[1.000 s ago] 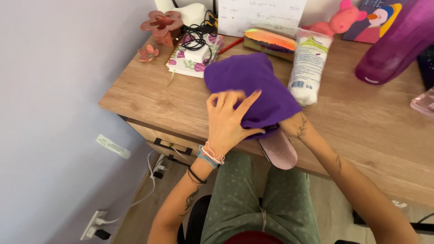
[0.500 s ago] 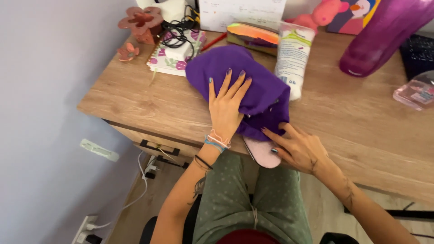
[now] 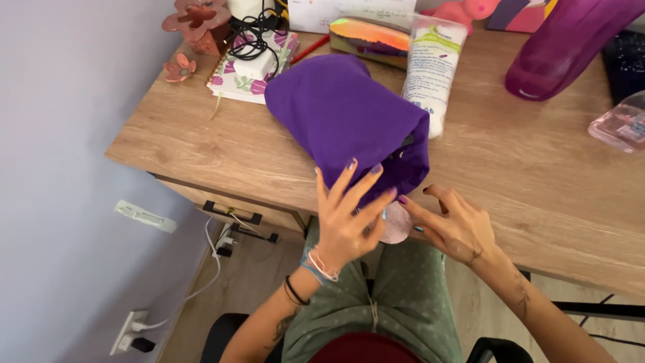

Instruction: The person organizes various items on a desk, including a tube of cotton, a purple drawstring bag, a nail care kit, and a black plastic bag. They place items into the bags and arrange them on the desk.

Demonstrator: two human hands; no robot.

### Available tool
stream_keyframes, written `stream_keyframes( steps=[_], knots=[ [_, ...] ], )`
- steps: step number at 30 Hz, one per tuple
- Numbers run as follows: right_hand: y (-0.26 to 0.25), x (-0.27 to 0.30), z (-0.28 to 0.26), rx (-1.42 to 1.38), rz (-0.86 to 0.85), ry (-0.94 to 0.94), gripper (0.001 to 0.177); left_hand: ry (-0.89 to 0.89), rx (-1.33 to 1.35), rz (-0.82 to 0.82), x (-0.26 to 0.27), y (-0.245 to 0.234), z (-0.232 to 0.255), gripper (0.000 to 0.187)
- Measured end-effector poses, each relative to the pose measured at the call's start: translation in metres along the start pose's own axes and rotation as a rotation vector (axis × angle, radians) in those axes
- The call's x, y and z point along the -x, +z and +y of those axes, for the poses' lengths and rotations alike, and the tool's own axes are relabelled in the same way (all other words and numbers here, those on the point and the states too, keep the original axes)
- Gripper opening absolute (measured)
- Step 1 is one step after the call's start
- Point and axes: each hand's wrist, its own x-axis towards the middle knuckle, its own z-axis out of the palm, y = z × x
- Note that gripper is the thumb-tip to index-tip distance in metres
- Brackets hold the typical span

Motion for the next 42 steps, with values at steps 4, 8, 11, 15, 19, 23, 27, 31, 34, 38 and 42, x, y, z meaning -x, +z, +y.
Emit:
stream_keyframes(
  steps=[4, 8, 11, 15, 19, 23, 27, 31, 34, 38, 42],
  knots=[
    [0.01, 0.012, 0.007, 0.037, 0.017, -0.01, 0.051, 0.011, -0.002, 0.022, 0.009, 0.013, 0.005, 0.034],
    [0.009, 0.015, 0.009, -0.007, 0.06, -0.026, 0.047, 0.056, -0.011, -0.005, 0.007, 0.017, 0.004, 0.026],
    [0.0, 0.012, 0.004, -0.025, 0.063, -0.021, 0.047, 0.07, -0.046, 0.0, 0.009, 0.016, -0.001, 0.024],
    [0.004, 0.016, -0.001, -0.105, 0.04, 0.054, 0.054, 0.006, -0.055, -0.007, 0.015, 0.004, -0.008, 0.023],
    [-0.003, -0.011, -0.038, -0.289, 0.056, -0.015, 0.047, -0.073, -0.101, 0.017, 0.026, 0.003, -0.012, 0.024],
    [0.015, -0.013, -0.052, -0.268, 0.108, -0.043, 0.042, -0.08, -0.11, 0.049, 0.016, 0.005, -0.016, 0.024],
    [0.011, -0.007, -0.047, -0.313, 0.166, -0.051, 0.029, -0.006, -0.184, 0.018, -0.032, 0.003, -0.018, 0.023],
    [-0.01, -0.008, -0.038, -0.305, 0.336, 0.002, 0.018, -0.033, -0.251, -0.096, -0.064, 0.008, -0.031, 0.03],
    [-0.02, -0.003, -0.027, -0.243, 0.48, 0.06, 0.006, -0.036, -0.277, -0.175, -0.079, 0.014, -0.04, 0.05],
    [-0.03, -0.002, -0.004, -0.252, 0.616, -0.054, 0.005, -0.07, -0.051, -0.184, -0.092, 0.025, -0.053, 0.039],
    [-0.047, -0.061, -0.018, -0.217, 0.709, -0.142, 0.007, -0.032, -0.056, -0.053, -0.1, 0.032, -0.062, 0.033]
  ],
)
